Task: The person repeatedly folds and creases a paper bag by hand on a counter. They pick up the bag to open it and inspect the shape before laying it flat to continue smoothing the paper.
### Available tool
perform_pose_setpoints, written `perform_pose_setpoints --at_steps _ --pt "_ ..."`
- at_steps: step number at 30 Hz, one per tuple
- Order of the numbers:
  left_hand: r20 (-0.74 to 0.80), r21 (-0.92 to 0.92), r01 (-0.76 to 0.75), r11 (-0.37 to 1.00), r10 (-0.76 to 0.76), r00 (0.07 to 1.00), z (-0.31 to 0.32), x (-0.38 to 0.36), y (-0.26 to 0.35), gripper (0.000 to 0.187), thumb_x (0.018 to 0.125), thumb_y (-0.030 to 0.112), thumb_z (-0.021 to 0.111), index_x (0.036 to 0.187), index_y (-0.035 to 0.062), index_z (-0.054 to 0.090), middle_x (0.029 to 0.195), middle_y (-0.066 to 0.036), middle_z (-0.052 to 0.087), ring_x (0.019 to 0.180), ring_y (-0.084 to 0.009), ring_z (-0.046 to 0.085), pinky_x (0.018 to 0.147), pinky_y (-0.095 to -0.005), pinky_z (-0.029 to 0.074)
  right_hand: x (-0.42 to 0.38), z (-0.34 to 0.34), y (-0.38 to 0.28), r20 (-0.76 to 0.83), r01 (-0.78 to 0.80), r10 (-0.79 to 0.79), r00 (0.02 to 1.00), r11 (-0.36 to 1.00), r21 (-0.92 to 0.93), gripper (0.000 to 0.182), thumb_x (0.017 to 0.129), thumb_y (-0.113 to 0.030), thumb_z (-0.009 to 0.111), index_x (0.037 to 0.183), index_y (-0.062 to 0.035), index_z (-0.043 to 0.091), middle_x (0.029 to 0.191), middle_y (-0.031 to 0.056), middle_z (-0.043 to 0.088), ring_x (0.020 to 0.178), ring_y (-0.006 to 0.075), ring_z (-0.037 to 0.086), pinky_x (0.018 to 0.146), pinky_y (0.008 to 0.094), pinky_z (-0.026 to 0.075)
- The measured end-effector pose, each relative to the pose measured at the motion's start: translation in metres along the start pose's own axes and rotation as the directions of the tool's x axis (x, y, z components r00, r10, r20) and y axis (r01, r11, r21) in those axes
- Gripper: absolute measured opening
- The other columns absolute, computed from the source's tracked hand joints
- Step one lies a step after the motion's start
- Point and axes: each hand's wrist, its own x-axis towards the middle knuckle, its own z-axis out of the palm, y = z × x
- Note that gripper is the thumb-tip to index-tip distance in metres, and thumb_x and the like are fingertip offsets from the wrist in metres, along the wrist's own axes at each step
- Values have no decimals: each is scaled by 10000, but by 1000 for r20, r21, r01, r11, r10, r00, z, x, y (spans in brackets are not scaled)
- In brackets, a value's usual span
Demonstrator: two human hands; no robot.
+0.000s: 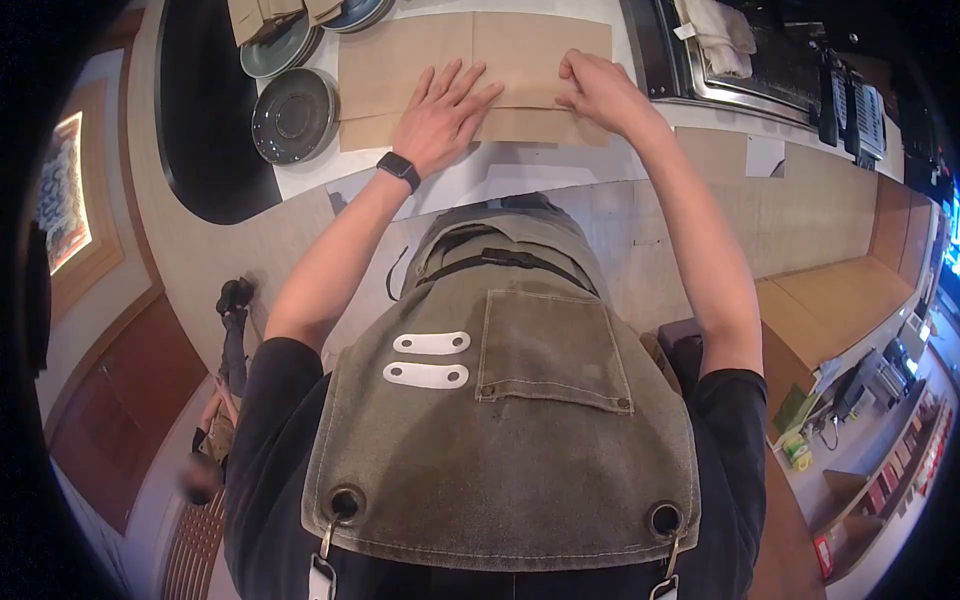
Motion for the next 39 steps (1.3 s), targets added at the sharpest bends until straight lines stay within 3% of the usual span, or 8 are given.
perform_pose_setpoints --at_steps 2,5,9,18,27,30,34,39 --pt "0 -12 4 1000 -4 1000 -2 0 0 486 1091 318 525 1575 319 569 1704 -50 460 1588 -346 378 1325 -572 231 -10 11 0 -316 268 -368 875 910 -316 269 907 -105 781 1130 -86 631 1016 114 651 1066 333 647 930 464 514" --pt "-20 -4 5 1000 -5 1000 2 2 2 462 1093 330 525 1549 332 598 1689 -44 484 1573 -332 414 1321 -571 234 -12 27 11 -300 368 -421 856 904 -217 143 908 -67 745 1029 -81 670 973 113 642 1010 347 645 887 452 521" --pt "-39 -10 9 1000 -9 999 1 1 2 463 1083 320 536 1540 327 610 1679 -50 496 1569 -332 419 1321 -573 234 -27 60 13 -452 300 -281 847 953 -30 70 935 -84 716 1003 -97 729 1031 98 675 995 331 637 895 460 499" --pt "8 -15 26 1000 -25 1000 -2 3 3 471 1095 315 517 1561 315 586 1692 -71 474 1580 -366 392 1320 -583 227 -37 89 9 -659 74 -90 747 996 -53 197 966 -279 776 1084 -127 734 1118 46 679 1097 287 611 970 432 431" --pt "-1 -39 20 999 -21 1000 -4 2 5 461 1099 307 531 1555 309 598 1677 -88 498 1564 -381 417 1311 -587 233 -66 84 58 -739 22 129 661 981 191 175 991 -157 732 1155 -97 721 1186 106 699 1148 323 621 1010 482 472" --pt "-1 -27 20 999 -20 1000 -5 3 5 461 1099 307 532 1555 302 599 1677 -90 497 1565 -380 417 1311 -587 231 -72 88 39 -829 78 22 559 994 79 224 1010 -142 698 1217 -58 701 1230 139 711 1237 339 620 1053 501 477" --pt "2 -24 16 1000 -16 1000 -3 4 4 465 1088 313 540 1548 291 610 1671 -87 506 1565 -371 421 1312 -589 229 -47 116 -36 -590 237 -286 755 958 -161 603 1063 -369 635 1525 3 528 1559 196 568 1508 353 478 1265 521 349" --pt "4 -47 24 999 -24 1000 -4 3 1 480 1087 323 535 1559 268 607 1672 -95 504 1568 -369 415 1311 -586 231 -44 124 -26 -380 -2 -147 913 931 -365 925 1052 -632 522 1691 -3 293 1777 154 289 1666 299 219 1353 560 94"
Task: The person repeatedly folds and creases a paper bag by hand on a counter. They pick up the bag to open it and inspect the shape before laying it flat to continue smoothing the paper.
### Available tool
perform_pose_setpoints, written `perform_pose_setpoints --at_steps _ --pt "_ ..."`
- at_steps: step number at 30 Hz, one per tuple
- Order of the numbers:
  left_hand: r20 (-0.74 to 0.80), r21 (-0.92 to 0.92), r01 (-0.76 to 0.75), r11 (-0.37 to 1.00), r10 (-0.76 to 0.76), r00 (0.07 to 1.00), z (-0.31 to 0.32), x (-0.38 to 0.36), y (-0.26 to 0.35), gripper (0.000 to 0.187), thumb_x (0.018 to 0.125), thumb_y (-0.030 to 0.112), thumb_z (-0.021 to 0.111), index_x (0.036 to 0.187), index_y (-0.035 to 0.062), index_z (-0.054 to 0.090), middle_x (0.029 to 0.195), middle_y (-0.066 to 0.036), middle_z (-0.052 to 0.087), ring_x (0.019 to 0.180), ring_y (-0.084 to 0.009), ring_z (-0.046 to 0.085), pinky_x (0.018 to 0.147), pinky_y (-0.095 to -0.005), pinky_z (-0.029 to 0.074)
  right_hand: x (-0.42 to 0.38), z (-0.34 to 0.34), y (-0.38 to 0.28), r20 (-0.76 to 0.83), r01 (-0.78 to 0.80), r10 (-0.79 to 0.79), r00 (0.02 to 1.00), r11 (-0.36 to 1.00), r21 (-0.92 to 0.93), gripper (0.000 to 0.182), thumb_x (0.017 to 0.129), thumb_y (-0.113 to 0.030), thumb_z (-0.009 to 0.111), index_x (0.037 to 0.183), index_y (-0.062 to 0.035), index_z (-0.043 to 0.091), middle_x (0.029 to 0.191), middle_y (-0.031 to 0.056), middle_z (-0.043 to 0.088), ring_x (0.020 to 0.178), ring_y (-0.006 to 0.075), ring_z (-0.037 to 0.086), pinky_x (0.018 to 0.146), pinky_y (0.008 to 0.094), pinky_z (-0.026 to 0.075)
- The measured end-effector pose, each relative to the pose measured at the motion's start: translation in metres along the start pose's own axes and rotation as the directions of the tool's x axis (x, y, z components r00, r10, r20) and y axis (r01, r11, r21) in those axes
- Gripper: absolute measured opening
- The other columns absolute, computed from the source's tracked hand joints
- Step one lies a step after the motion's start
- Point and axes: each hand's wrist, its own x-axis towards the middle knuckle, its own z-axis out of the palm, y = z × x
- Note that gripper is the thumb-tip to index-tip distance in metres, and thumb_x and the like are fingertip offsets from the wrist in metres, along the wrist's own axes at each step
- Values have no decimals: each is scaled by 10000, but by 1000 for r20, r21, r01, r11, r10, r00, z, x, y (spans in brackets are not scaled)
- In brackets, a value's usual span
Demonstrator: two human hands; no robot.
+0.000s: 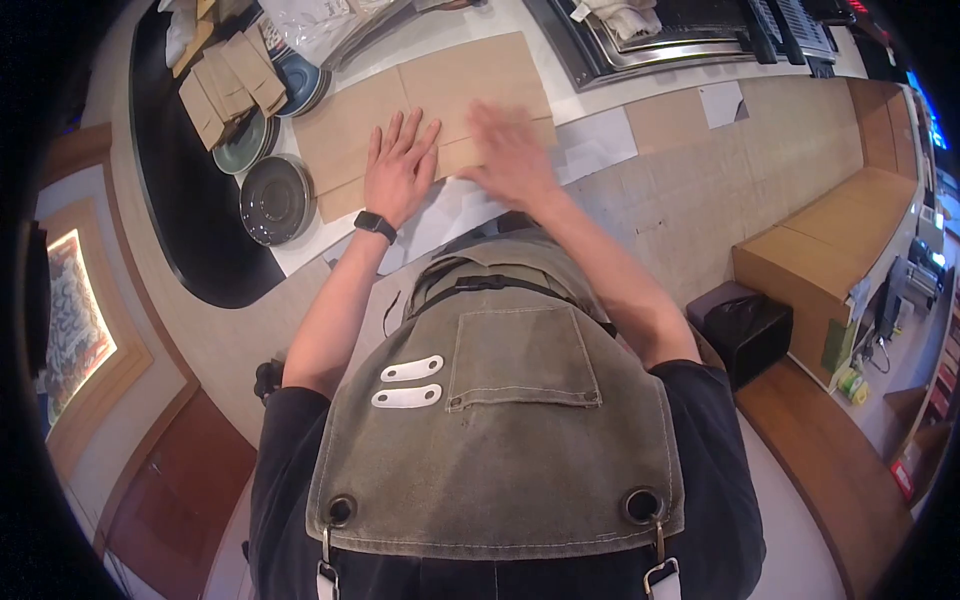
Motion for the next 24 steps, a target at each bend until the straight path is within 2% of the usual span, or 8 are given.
perform_pose_setpoints --at_steps 2,5,8,11,15,19,22,24 --pt "10 -9 8 1000 -8 1000 -1 -1 1 496 1094 327 527 1582 257 585 1683 -103 490 1578 -377 398 1312 -587 225 -19 -6 37 18 -90 91 996 993 -72 944 1054 -636 513 1702 3 260 1785 153 270 1669 302 208 1354 563 73" --pt "-12 -8 6 1000 -6 1000 -1 0 2 469 1081 308 554 1543 265 624 1664 -93 516 1552 -366 442 1312 -583 239 -28 -15 60 -83 -74 64 994 988 -133 946 1048 -654 513 1669 31 310 1754 196 310 1656 328 234 1345 598 100" --pt "-22 0 3 1000 -3 1000 0 2 3 460 1078 309 567 1531 267 637 1660 -91 520 1549 -364 447 1312 -585 240 -7 -17 32 -75 -18 13 997 998 -66 969 1054 -666 467 1711 6 229 1794 165 239 1680 304 170 1355 566 51" --pt "-60 -32 38 999 -39 997 4 5 8 521 1088 348 555 1595 223 558 1668 -106 507 1558 -365 433 1313 -588 230 17 -1 -7 -47 101 -101 994 995 11 966 1049 -671 469 1700 10 253 1784 164 256 1672 303 190 1363 540 73" --pt "-13 125 183 975 -183 983 -10 -14 -1 630 1124 426 481 1669 115 424 1729 -129 413 1617 -339 338 1330 -566 186 20 -1 4 -6 148 -148 989 989 -3 979 1026 -696 498 1678 7 301 1762 158 304 1657 288 235 1359 532 133" --pt "-47 103 433 895 -431 901 -28 -61 -18 722 1142 442 429 1702 10 281 1772 -172 307 1659 -311 235 1340 -564 144 17 -6 19 0 185 -185 983 983 -11 984 1029 -697 490 1689 2 282 1769 148 291 1665 279 211 1361 539 122" --pt "-71 241 453 858 -450 890 -30 -55 3 719 1140 431 433 1700 9 279 1765 -174 321 1653 -309 253 1342 -570 135 20 -7 17 12 195 -194 981 981 -18 978 1035 -692 480 1695 -1 272 1779 138 272 1669 273 198 1362 542 111" --pt "-38 103 294 950 -292 956 -25 -38 31 677 1138 411 436 1695 43 321 1766 -153 329 1650 -313 264 1344 -574 129 19 -7 18 19 195 -195 981 981 -24 971 1041 -688 471 1698 -2 267 1785 132 261 1670 270 195 1362 542 102"
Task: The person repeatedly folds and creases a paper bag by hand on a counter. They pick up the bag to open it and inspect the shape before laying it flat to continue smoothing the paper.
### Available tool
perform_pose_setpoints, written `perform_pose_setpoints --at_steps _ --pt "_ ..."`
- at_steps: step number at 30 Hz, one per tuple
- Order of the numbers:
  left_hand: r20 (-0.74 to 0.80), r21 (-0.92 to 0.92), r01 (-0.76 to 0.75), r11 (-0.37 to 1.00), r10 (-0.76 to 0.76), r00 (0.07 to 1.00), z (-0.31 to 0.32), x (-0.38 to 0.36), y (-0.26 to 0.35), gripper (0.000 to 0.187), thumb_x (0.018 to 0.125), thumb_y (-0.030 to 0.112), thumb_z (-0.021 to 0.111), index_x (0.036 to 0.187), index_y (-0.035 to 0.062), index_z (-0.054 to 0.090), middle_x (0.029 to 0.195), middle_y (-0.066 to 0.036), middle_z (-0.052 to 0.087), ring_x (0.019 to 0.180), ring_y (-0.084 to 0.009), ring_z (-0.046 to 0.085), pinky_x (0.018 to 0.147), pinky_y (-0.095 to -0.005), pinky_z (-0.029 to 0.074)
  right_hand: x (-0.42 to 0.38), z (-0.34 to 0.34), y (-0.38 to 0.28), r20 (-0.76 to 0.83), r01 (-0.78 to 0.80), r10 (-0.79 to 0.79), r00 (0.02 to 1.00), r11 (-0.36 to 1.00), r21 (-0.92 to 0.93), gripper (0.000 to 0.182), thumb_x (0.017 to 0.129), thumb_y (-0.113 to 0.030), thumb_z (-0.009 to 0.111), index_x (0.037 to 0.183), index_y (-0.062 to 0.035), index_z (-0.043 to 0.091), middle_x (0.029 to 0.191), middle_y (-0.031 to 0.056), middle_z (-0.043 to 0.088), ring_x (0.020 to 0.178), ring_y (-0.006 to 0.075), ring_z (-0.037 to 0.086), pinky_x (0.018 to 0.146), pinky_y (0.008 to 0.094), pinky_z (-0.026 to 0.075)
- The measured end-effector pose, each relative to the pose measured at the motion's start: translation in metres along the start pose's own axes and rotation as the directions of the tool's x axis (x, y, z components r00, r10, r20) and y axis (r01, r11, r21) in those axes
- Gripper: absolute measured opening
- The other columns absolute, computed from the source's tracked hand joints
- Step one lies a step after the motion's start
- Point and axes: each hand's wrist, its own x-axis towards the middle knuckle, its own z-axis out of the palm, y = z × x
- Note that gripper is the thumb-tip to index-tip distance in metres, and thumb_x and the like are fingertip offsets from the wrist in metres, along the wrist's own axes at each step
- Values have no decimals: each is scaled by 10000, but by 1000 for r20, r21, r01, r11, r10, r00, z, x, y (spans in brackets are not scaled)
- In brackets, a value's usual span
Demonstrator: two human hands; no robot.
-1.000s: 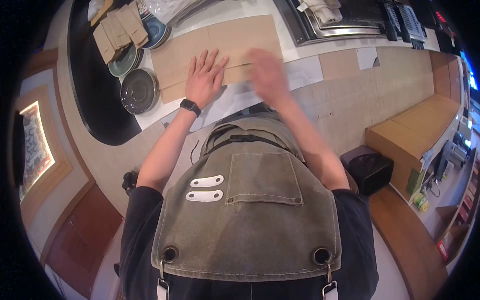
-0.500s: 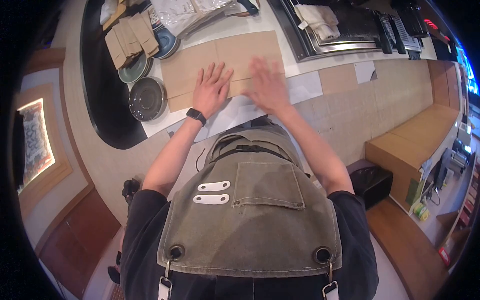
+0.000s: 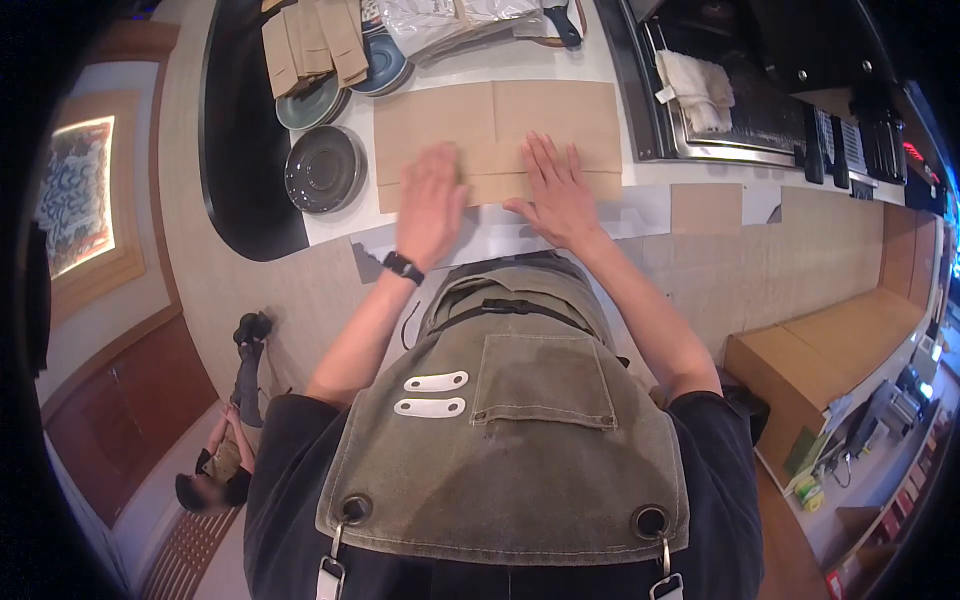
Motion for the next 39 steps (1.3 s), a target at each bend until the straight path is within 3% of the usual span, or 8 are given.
perform_pose_setpoints --at_steps 2,12,18,28,31,34,37,39 --pt "87 -53 -191 980 195 977 9 8 22 657 1139 409 431 1692 65 343 1771 -140 325 1650 -315 267 1343 -580 127 5 2 0 17 4 -4 1000 999 -38 970 1044 -687 466 1700 -2 260 1788 132 254 1671 269 191 1363 541 92" --pt "-1 72 218 973 -219 976 1 -16 -17 641 1158 396 401 1703 67 328 1766 -154 327 1649 -340 256 1339 -581 113 7 -9 -3 10 -7 7 1000 1000 7 949 1039 -674 504 1678 2 317 1778 142 277 1667 279 206 1363 541 93" --pt "97 52 -16 999 11 995 14 10 7 615 1159 367 404 1703 87 338 1778 -122 316 1653 -333 247 1340 -573 139 6 2 -13 -10 127 -127 992 982 140 935 1021 -659 554 1657 -1 360 1753 171 333 1660 306 230 1353 561 123" --pt "31 -5 283 959 -283 959 5 -41 -46 632 1159 343 414 1680 -3 324 1764 -200 307 1655 -344 238 1341 -575 121 -54 -6 70 -5 -228 228 974 974 4 986 1026 -596 588 1737 -44 183 1822 117 170 1685 307 141 1352 576 71" --pt "-157 -235 284 930 -324 933 -3 -78 -39 602 1130 365 533 1576 -36 488 1597 -230 547 1507 -370 487 1268 -530 327 -65 -6 73 -11 -156 156 988 988 9 977 1043 -596 564 1741 -42 163 1826 119 154 1692 313 109 1350 586 25" --pt "-22 -558 629 541 -767 641 -1 -119 -31 568 1110 443 602 1415 -36 633 1392 -138 693 1265 -282 651 1080 -425 499 -67 -13 75 57 -139 138 989 990 18 961 1051 -587 557 1741 -45 164 1826 119 155 1692 313 109 1348 591 16" --pt "497 -827 498 -261 -753 432 14 -126 -49 590 1084 534 644 1312 -8 687 1242 -61 718 1066 -167 663 911 -346 534 -61 -15 80 67 -117 119 991 993 -30 956 1034 -576 592 1725 -32 217 1820 111 182 1687 314 127 1341 618 57" --pt "504 -844 455 -284 -709 493 16 -116 -49 608 1075 567 646 1304 6 698 1217 -57 724 1050 -147 664 909 -338 539 -55 -21 79 116 -149 147 982 989 12 935 1040 -560 590 1723 -35 224 1818 114 189 1686 315 136 1341 625 59"
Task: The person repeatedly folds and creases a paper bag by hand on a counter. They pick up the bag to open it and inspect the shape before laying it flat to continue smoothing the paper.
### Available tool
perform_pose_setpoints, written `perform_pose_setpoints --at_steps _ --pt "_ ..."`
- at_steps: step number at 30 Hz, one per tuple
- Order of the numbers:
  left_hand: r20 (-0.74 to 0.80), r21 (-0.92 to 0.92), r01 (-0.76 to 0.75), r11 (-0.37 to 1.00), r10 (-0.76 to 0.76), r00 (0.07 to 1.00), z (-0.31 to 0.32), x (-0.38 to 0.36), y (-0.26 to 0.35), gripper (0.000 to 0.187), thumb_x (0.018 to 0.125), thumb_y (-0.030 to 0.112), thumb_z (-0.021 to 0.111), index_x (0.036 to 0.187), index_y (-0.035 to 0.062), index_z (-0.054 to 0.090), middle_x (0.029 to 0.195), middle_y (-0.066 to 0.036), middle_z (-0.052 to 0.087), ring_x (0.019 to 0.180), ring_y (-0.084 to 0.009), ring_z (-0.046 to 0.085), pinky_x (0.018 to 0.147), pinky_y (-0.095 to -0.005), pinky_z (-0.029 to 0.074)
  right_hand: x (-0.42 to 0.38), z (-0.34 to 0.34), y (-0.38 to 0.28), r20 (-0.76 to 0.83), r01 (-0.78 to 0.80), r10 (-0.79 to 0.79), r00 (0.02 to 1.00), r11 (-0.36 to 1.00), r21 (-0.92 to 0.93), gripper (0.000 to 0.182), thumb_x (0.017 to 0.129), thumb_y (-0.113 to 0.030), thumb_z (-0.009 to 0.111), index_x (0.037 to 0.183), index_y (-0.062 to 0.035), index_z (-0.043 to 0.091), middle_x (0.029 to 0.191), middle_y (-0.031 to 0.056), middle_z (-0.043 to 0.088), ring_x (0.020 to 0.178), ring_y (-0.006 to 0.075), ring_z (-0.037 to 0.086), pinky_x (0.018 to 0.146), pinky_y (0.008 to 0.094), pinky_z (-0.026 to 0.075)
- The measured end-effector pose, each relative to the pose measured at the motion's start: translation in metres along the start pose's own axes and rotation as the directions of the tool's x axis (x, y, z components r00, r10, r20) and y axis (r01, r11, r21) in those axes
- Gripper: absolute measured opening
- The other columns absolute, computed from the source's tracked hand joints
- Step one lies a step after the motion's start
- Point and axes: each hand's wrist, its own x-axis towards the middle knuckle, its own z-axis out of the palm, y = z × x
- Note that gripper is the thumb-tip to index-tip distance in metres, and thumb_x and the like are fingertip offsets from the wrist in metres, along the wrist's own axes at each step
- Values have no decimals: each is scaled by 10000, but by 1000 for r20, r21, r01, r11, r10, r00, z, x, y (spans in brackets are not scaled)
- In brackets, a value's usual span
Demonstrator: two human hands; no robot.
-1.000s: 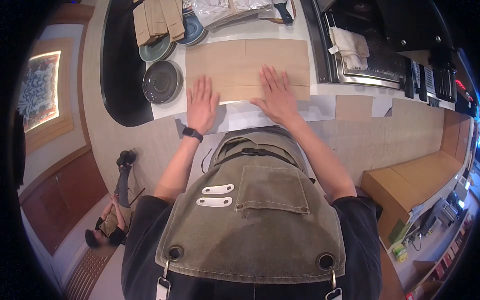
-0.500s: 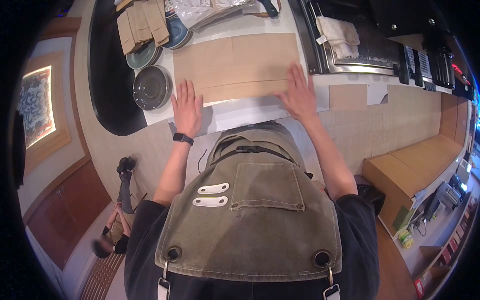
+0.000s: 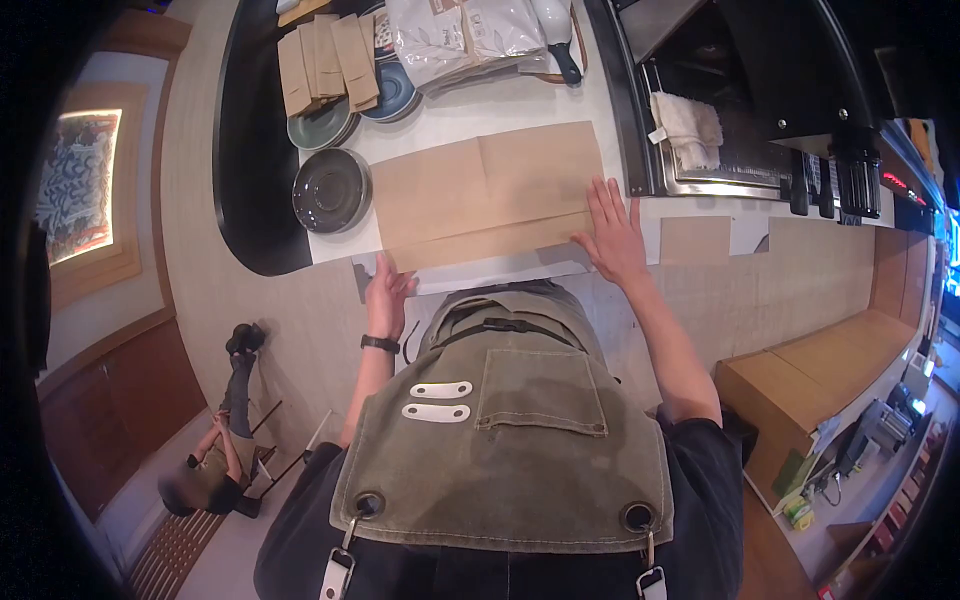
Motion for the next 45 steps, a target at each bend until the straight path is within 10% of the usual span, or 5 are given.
perform_pose_setpoints --at_steps 6,20,26,36,45 --pt "-148 176 -67 982 94 985 27 26 9 473 1024 503 765 787 117 628 778 23 616 689 -74 493 640 -271 415 15 11 -52 -42 324 -323 946 945 36 828 1075 -517 562 1694 -30 304 1780 136 297 1664 302 226 1360 567 122" --pt "-160 213 -229 950 265 951 41 0 26 388 1028 388 783 831 72 675 760 58 583 702 -58 497 664 -257 468 43 -1 -112 24 489 -488 872 872 -3 840 1071 -570 536 1677 -26 332 1759 129 338 1649 280 266 1354 515 178" --pt "154 -5 -471 882 466 871 51 -21 70 208 1000 185 814 966 56 654 902 -1 719 785 -37 605 690 -229 471 59 -53 -99 -40 284 -306 951 819 498 793 1056 -383 677 1675 -25 336 1688 178 447 1594 380 359 1336 519 225" --pt "850 221 -549 806 117 514 132 -15 350 281 978 237 831 1142 16 779 979 24 778 841 -40 704 758 -215 543 209 -190 -82 -65 -16 -512 857 -151 988 789 921 -193 857 1589 6 486 1473 143 679 1368 209 626 1223 374 409" --pt "699 55 -721 690 489 522 211 74 432 325 942 249 873 1135 -1 794 997 -6 767 860 -72 692 767 -230 533 300 -269 -73 -254 248 -12 967 264 932 378 999 -288 818 1256 -15 769 1156 22 787 1020 90 715 916 271 554"
